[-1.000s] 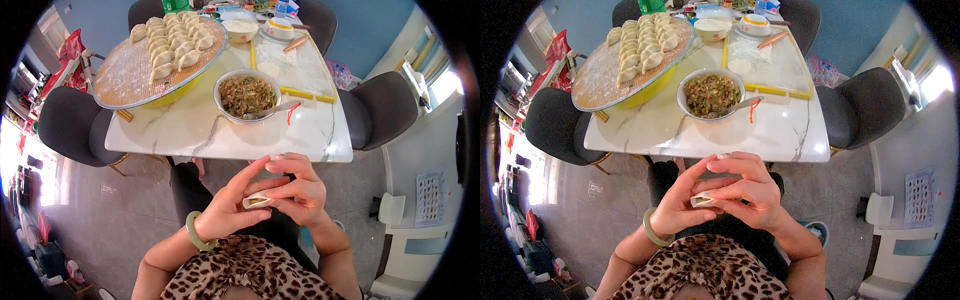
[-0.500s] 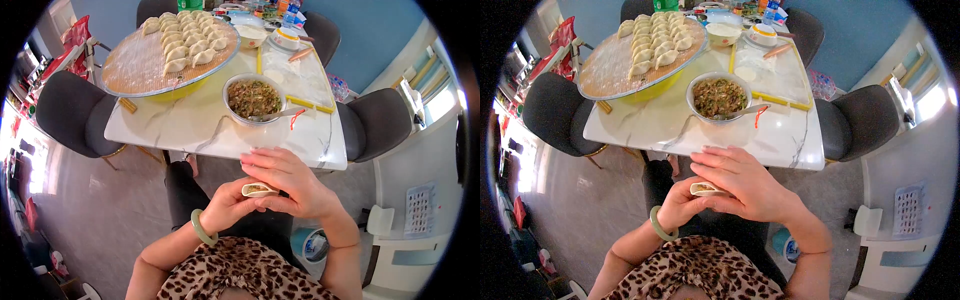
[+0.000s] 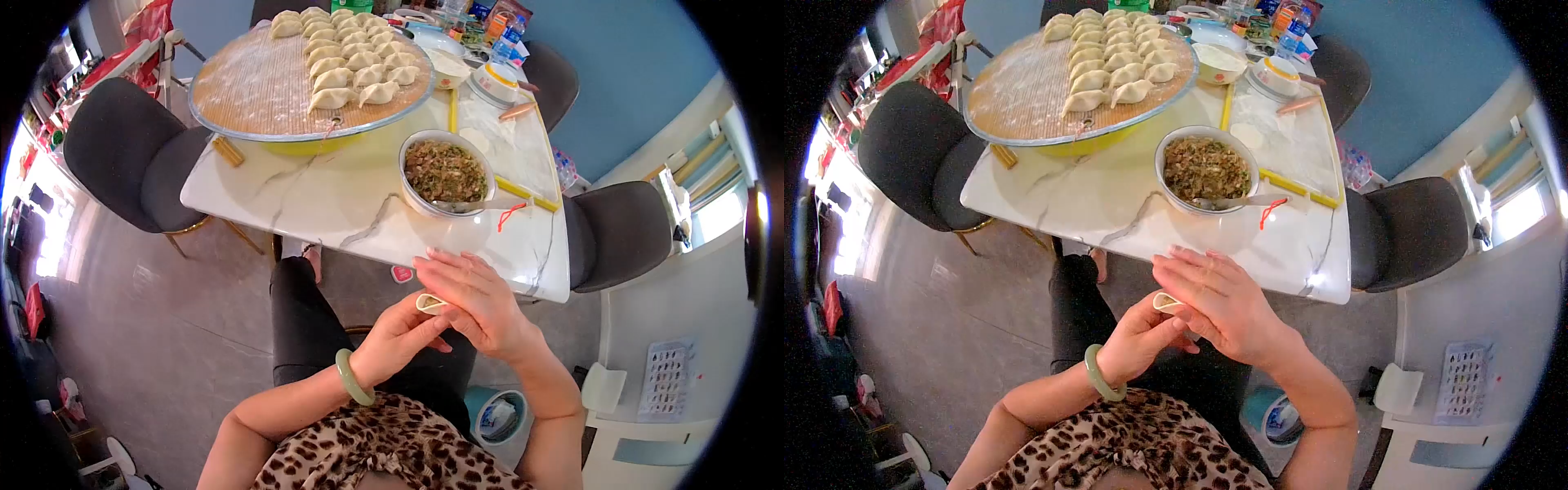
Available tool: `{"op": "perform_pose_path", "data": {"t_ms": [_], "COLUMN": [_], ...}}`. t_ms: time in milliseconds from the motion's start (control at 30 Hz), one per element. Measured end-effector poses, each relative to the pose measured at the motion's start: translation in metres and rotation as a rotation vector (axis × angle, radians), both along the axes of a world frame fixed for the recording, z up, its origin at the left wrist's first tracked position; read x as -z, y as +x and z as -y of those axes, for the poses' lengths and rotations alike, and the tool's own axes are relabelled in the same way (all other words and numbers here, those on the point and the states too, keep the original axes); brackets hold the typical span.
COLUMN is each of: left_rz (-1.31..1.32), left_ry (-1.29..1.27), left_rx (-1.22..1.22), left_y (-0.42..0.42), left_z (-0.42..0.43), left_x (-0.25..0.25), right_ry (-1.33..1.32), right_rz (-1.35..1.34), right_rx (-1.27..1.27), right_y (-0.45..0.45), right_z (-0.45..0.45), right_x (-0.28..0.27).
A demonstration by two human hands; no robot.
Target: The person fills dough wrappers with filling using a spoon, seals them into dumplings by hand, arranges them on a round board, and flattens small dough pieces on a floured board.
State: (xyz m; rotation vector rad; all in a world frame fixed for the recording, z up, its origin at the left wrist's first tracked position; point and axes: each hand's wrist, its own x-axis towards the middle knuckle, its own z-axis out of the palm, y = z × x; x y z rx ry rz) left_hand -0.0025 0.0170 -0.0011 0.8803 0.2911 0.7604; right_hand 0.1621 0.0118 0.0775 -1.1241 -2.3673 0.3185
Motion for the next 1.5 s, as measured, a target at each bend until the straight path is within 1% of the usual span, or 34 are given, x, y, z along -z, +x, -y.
{"op": "perform_pose_path", "data": {"t_ms": [33, 67, 133, 167, 233, 267, 333, 433, 467, 533, 667, 733, 767, 833, 867, 933, 967, 1033, 1133, 1267, 1333, 1367, 1433, 1467, 1500], "left_rz": [-0.044, -0.042, -0.146, -0.146, -0.167, -0.167, -0.146, -0.134, -0.136, -0.168, -0.2, -0.161, -0.16, -0.221, -0.221, -0.204, -0.205, -0.193, -0.207, -0.19, -0.164, -0.163, -0.166, -0.165, -0.179], "left_ry": [0.027, 0.022, 0.182, 0.179, 0.244, 0.242, 0.219, 0.243, 0.241, 0.276, 0.222, 0.19, 0.19, 0.181, 0.182, 0.31, 0.309, 0.337, 0.315, 0.289, 0.204, 0.208, 0.19, 0.193, 0.209], "left_rx": [-0.019, -0.018, 0.002, 0.005, -0.017, -0.017, -0.028, -0.057, -0.056, -0.089, -0.068, -0.027, -0.026, -0.035, -0.034, -0.006, -0.005, 0.01, -0.002, 0.001, 0.002, 0.001, -0.016, -0.018, -0.038], "left_y": [0.0, -0.001, -0.006, -0.005, -0.005, -0.005, -0.006, -0.006, -0.006, -0.006, -0.004, -0.003, -0.003, -0.005, -0.005, -0.006, -0.007, -0.01, -0.011, -0.012, -0.011, -0.011, -0.011, -0.011, -0.011], "left_z": [-0.001, -0.003, -0.008, -0.008, -0.008, -0.008, -0.008, -0.008, -0.008, -0.008, -0.007, -0.007, -0.007, -0.007, -0.008, -0.009, -0.009, -0.009, -0.008, -0.007, -0.006, -0.007, -0.007, -0.008, -0.009], "left_x": [-0.002, -0.004, -0.007, -0.006, -0.003, -0.004, -0.007, 0.001, 0.001, 0.001, 0.001, 0.003, 0.001, -0.012, -0.01, -0.001, 0.001, 0.004, 0.008, 0.006, 0.005, 0.004, 0.003, 0.003, 0.003], "right_ry": [-0.115, -0.119, -0.137, -0.139, -0.033, -0.035, 0.097, 0.165, 0.163, 0.185, 0.153, -0.073, -0.072, -0.398, -0.397, -0.196, -0.197, -0.108, -0.084, -0.07, -0.046, -0.042, -0.154, -0.151, -0.2], "right_rz": [-0.127, -0.125, -0.092, -0.093, 0.047, 0.047, 0.037, 0.064, 0.063, 0.143, 0.136, -0.104, -0.103, -0.38, -0.38, -0.104, -0.105, 0.07, 0.122, 0.096, 0.065, 0.067, -0.012, -0.011, -0.065], "right_rx": [0.022, 0.023, 0.017, 0.019, -0.053, -0.053, -0.028, -0.01, -0.009, 0.05, 0.055, 0.077, 0.079, 0.175, 0.176, -0.014, -0.013, -0.033, 0.001, -0.015, -0.044, -0.045, -0.068, -0.07, -0.048], "right_y": [-0.001, -0.001, 0.002, 0.002, 0.003, 0.004, 0.002, -0.002, -0.004, -0.007, -0.004, -0.002, -0.004, -0.009, -0.006, 0.0, 0.001, 0.0, -0.004, -0.003, 0.0, -0.001, -0.003, -0.005, -0.007], "right_z": [-0.001, -0.001, -0.001, -0.003, -0.005, -0.004, -0.002, 0.001, 0.002, 0.003, 0.002, 0.001, 0.002, 0.003, 0.001, -0.005, -0.004, -0.002, 0.002, 0.003, 0.001, 0.0, -0.005, -0.007, -0.008], "right_x": [0.001, -0.002, -0.011, -0.012, -0.013, -0.014, -0.016, -0.017, -0.016, -0.015, -0.011, -0.011, -0.012, -0.014, -0.01, 0.001, 0.001, -0.001, -0.004, 0.001, 0.006, 0.006, 0.004, 0.002, -0.001]}}
